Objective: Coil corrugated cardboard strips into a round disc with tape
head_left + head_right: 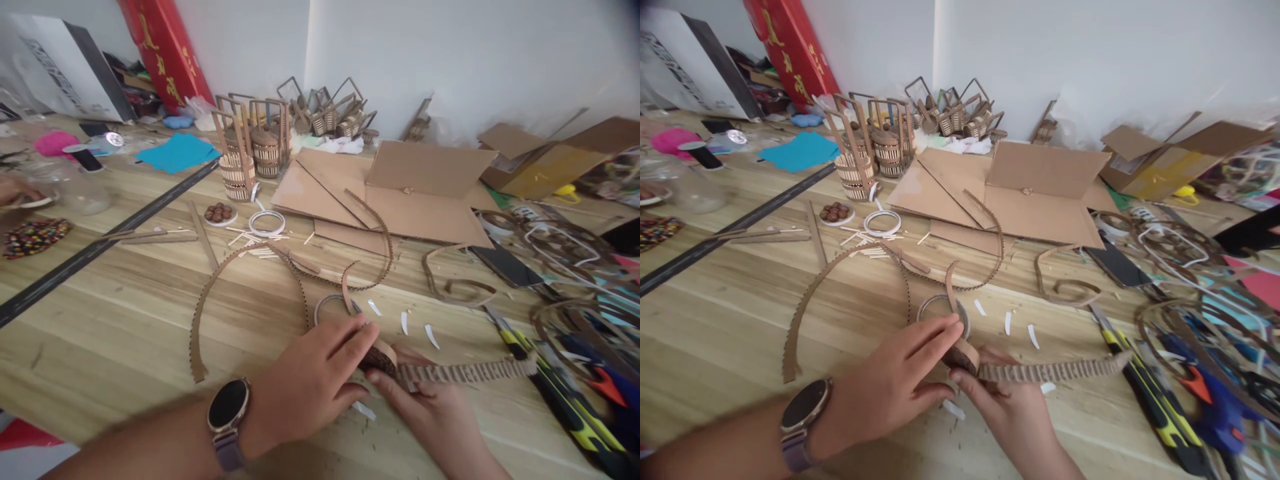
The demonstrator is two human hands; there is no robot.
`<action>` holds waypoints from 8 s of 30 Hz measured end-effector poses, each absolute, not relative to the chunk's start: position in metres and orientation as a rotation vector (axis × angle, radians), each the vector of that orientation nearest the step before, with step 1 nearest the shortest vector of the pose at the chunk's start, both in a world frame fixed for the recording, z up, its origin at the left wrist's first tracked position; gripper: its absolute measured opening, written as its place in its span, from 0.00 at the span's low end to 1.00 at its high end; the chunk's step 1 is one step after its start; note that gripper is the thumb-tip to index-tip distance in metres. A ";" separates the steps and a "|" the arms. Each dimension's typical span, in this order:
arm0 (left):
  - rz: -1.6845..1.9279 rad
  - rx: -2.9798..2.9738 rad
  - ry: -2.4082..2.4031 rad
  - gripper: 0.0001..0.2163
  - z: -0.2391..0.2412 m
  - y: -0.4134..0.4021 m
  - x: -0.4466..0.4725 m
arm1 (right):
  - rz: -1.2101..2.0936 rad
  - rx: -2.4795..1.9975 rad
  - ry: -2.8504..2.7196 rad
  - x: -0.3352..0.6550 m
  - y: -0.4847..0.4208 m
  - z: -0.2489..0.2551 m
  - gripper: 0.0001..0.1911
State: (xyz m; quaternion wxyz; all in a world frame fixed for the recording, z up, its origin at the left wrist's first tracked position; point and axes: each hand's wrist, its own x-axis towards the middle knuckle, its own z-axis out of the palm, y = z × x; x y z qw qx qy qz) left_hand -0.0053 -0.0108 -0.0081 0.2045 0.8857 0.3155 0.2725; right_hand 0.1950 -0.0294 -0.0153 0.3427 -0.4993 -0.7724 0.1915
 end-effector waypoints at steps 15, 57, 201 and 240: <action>0.755 2.544 0.907 0.30 -0.005 -0.012 -0.001 | 0.522 -1.247 -1.992 0.182 -0.036 -0.014 0.21; 0.911 1.936 0.965 0.28 0.004 -0.001 -0.011 | -0.246 -1.317 -2.239 0.201 -0.014 -0.054 0.08; 0.540 1.982 0.871 0.29 0.005 -0.004 -0.005 | 0.886 -0.975 -1.646 0.196 -0.032 -0.015 0.03; 0.590 2.192 0.826 0.29 -0.004 -0.010 -0.006 | 1.121 -1.131 -1.552 0.180 -0.040 -0.017 0.35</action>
